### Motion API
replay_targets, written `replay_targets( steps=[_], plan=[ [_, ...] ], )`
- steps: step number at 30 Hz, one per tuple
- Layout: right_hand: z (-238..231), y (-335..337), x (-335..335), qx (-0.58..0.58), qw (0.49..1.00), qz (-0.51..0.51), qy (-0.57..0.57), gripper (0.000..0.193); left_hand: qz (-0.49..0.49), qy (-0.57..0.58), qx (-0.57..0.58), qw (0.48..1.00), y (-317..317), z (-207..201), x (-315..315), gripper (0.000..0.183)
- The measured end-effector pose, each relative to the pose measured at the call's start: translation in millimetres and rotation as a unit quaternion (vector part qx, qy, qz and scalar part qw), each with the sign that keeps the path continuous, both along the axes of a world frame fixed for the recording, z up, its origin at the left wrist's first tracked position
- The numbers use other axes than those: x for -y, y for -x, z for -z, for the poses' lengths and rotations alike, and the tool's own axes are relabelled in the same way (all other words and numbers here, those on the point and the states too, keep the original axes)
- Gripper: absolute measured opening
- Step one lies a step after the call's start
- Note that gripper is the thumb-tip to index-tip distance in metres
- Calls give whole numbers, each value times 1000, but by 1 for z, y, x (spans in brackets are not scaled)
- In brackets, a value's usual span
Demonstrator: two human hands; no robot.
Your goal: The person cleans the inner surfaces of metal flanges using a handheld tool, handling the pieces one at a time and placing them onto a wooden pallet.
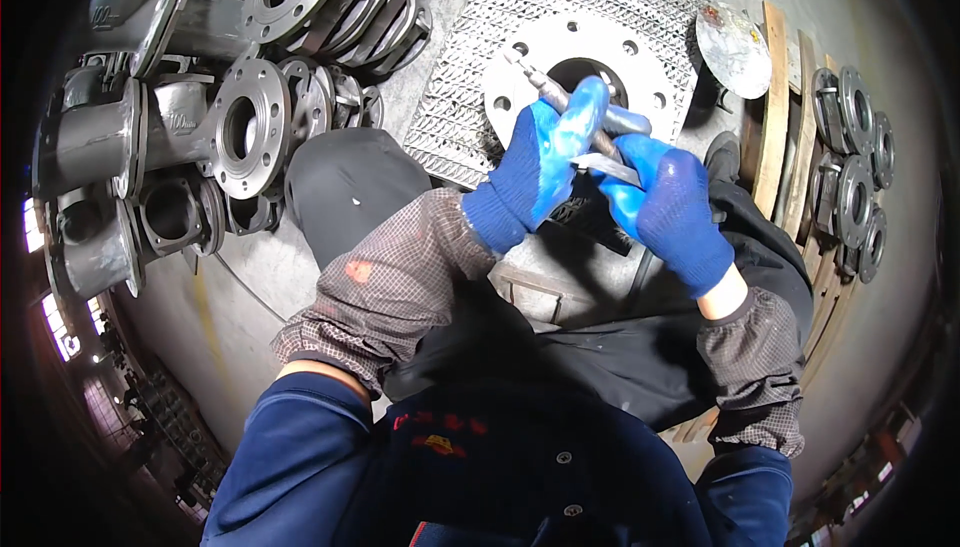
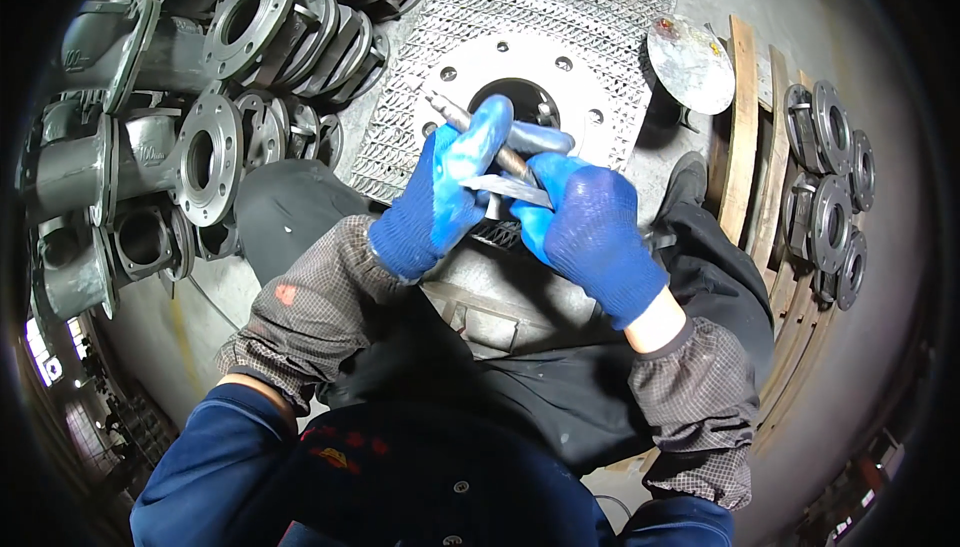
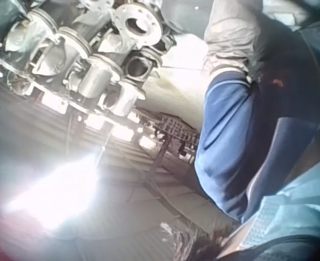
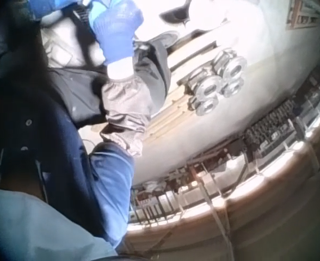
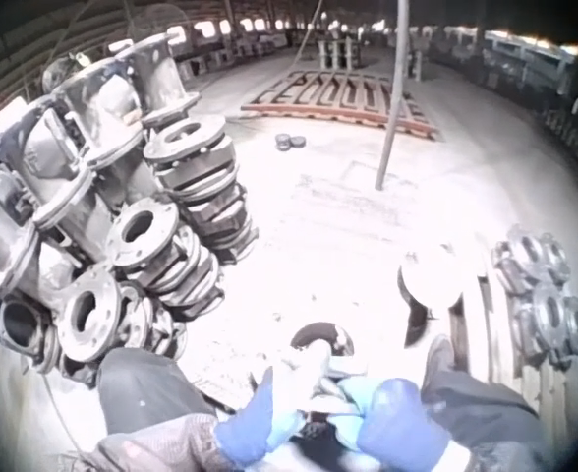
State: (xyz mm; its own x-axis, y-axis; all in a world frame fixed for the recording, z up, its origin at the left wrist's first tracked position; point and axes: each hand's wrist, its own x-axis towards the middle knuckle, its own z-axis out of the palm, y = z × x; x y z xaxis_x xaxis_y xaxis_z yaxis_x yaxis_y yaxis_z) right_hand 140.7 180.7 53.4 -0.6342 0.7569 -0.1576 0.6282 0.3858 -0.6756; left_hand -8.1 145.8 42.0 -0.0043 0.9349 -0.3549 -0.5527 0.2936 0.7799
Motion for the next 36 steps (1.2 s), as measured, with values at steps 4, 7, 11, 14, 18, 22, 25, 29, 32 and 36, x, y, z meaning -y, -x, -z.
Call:
replay_targets(
  steps=[4,7,11,14,18,22,25,29,32,36],
  plan=[
    [10,5,-26,15,986,26,-162,24,-30,-62,-1,998,6,14,-16,50],
    [19,2,-75,65,974,163,-142,27,-100,-105,-59,988,14,25,-28,44],
    [10,4,-133,145,969,187,-74,35,-220,-124,-281,926,50,10,-26,32],
    [35,-10,-148,141,950,143,-238,41,-231,-35,-356,905,76,25,-11,39],
    [61,-39,-102,205,968,133,-53,35,-120,100,-475,866,89,45,6,52],
    [89,-44,-68,-131,960,228,99,33,-5,159,-512,844,82,75,10,50],
    [72,-27,-68,-148,923,284,214,27,-53,85,-477,873,77,102,2,57],
    [50,-13,-63,-167,922,296,184,26,-163,96,-272,943,68,86,-4,42],
    [16,1,-70,-195,911,307,195,28,-129,90,-141,977,77,64,3,33],
    [-21,29,-69,-133,931,289,180,36,-150,144,18,978,88,91,11,33]
  ],
)
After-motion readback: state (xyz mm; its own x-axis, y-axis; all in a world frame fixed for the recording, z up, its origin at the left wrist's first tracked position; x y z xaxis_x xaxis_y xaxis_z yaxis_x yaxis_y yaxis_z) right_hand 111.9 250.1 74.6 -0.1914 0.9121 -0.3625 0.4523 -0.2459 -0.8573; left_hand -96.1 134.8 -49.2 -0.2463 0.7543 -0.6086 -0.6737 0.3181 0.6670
